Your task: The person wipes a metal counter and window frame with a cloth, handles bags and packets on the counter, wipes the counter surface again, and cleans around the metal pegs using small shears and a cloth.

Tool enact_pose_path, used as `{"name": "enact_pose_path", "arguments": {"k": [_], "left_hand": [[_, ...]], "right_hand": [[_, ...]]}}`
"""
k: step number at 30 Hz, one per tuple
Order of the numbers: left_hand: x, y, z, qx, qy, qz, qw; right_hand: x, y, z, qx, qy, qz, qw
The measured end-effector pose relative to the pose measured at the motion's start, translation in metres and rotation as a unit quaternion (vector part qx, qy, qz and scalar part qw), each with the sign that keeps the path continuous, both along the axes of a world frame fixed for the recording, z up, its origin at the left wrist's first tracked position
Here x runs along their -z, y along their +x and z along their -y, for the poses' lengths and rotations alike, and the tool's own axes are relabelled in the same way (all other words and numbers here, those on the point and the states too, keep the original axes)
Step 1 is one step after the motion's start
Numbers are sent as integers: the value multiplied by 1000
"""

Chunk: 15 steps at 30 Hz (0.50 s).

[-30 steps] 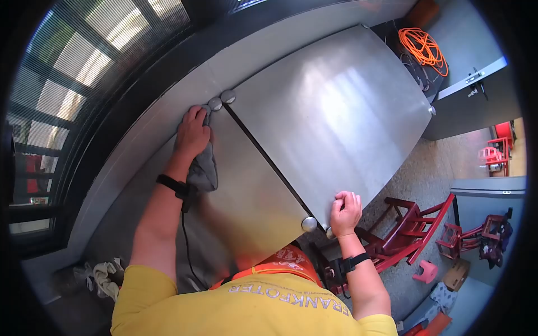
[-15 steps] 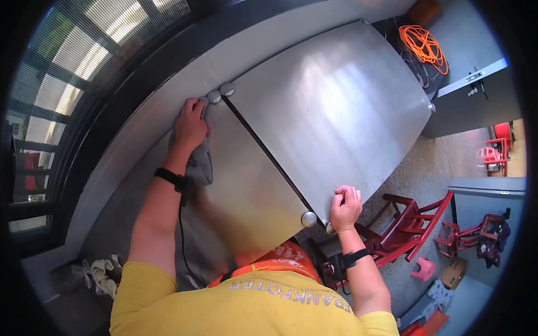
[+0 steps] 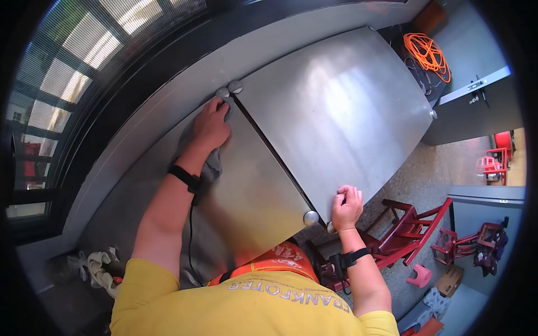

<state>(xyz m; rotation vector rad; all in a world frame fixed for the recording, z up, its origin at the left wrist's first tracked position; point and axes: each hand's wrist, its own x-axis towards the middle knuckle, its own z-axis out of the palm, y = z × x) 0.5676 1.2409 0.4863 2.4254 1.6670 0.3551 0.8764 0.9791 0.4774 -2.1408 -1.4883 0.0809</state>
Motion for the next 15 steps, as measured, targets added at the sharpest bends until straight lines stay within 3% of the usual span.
{"name": "enact_pose_path", "arguments": {"k": [4,15], "left_hand": [[-10,27,-9,-12,1,-94,995],[5,24,1,-94,-24,-68,993]], "right_hand": [[-1,1,-2,-1,7,-11,1000],[-2,4,-1,6,16,-31,999]]}}
